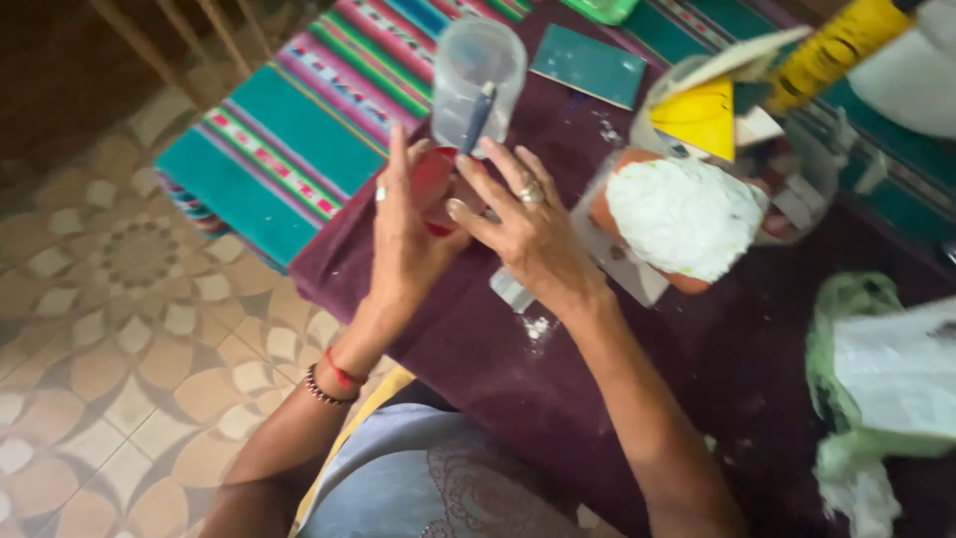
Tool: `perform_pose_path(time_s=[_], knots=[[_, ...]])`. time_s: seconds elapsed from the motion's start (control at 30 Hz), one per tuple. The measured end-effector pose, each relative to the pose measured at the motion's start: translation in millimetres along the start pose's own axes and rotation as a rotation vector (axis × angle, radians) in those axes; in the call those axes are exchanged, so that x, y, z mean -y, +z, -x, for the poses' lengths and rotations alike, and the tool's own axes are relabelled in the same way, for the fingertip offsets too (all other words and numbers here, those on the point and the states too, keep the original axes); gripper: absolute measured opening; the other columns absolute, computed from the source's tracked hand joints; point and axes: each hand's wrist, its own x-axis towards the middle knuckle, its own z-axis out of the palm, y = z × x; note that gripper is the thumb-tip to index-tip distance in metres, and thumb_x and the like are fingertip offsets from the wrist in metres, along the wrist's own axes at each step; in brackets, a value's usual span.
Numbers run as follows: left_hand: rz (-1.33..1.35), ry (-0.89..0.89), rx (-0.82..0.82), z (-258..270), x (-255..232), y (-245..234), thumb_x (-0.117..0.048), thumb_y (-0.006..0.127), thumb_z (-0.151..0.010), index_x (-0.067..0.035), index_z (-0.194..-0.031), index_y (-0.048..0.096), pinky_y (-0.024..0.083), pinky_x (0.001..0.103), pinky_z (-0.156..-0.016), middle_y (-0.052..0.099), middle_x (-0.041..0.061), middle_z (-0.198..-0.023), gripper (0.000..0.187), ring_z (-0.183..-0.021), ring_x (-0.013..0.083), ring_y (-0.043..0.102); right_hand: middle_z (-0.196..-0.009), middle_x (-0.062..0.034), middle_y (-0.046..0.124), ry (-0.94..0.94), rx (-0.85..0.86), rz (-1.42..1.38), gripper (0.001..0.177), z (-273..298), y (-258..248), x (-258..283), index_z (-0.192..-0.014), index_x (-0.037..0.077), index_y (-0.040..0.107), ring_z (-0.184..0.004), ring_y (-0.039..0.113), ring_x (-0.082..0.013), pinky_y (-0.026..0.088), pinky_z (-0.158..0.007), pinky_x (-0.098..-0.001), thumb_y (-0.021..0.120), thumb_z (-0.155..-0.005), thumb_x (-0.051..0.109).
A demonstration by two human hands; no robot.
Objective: Smoothing white grout over a small terracotta object using fingers and a small spatula to create a uniform surface.
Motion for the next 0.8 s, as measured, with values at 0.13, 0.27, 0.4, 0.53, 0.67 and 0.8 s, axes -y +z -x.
perform_pose_path(time_s=[0.13, 0.27, 0.4, 0.53, 0.67, 0.8], knots=[[0.023, 0.053, 0.055, 4, -24, 6, -0.006, 0.090, -0.077, 0.002, -0.164, 0.013, 0.033, 0.060, -0.123, 0.048, 0.027, -0.154, 0.116, -0.144, 0.0494, 0.043, -0.140, -0.0143, 0.063, 0.058, 0.017, 0.039, 0.019, 13, -16, 0, -0.112, 0.017, 0.074, -0.138, 0.051, -0.0389, 0.043, -0.112, -0.0548, 0.057, -0.106, 0.014], [-0.180, 0.189, 0.198, 9, -77, 21, -0.022, 0.064, -0.094, 0.010, -0.154, 0.022, 0.012, 0.069, -0.129, 0.029, 0.030, -0.161, 0.079, -0.152, 0.0544, 0.024, -0.150, -0.0197, 0.052, 0.184, 0.138, -0.017, 0.022, 35, -67, -9, -0.124, 0.010, 0.066, -0.143, 0.043, -0.0488, 0.041, -0.116, -0.0618, 0.057, -0.107, 0.001], [0.162, 0.598, 0.416, 8, -96, 57, 0.008, 0.059, -0.094, 0.001, -0.158, 0.012, 0.028, 0.078, -0.129, 0.028, 0.033, -0.163, 0.080, -0.153, 0.0589, 0.032, -0.152, -0.0238, 0.046, 0.350, 0.115, 0.044, 0.025, 72, -125, -31, -0.121, -0.003, 0.077, -0.144, 0.032, -0.0535, 0.033, -0.123, -0.0678, 0.059, -0.103, 0.002], [0.284, 0.488, 0.597, -21, -69, 102, -0.018, 0.087, -0.089, -0.004, -0.164, -0.006, 0.008, 0.070, -0.135, 0.020, 0.025, -0.173, 0.120, -0.164, 0.0488, 0.011, -0.165, -0.0168, 0.029, 0.473, 0.047, 0.138, 0.029, 105, -141, -59, -0.128, 0.000, 0.068, -0.159, 0.015, -0.0370, 0.021, -0.137, -0.0620, 0.056, -0.102, -0.006], [0.171, 0.612, 0.538, -38, -54, 126, -0.074, 0.078, -0.084, -0.005, -0.164, -0.015, -0.007, 0.070, -0.133, 0.017, 0.023, -0.175, 0.141, -0.166, 0.0436, 0.003, -0.168, -0.0200, 0.021, 0.590, 0.194, 0.232, 0.052, 108, -144, -66, -0.132, -0.002, 0.073, -0.158, 0.006, -0.0398, 0.019, -0.133, -0.0666, 0.042, -0.112, 0.035], [0.235, 0.665, 0.484, -42, -65, 131, -0.090, 0.044, -0.093, -0.016, -0.167, -0.018, -0.011, 0.072, -0.129, 0.040, 0.011, -0.173, 0.122, -0.166, 0.0417, 0.021, -0.170, -0.0196, 0.015, 0.678, 0.295, 0.247, 0.054, 97, -135, -62, -0.139, 0.001, 0.071, -0.158, 0.002, -0.0433, 0.010, -0.126, -0.0791, 0.043, -0.110, 0.038]])
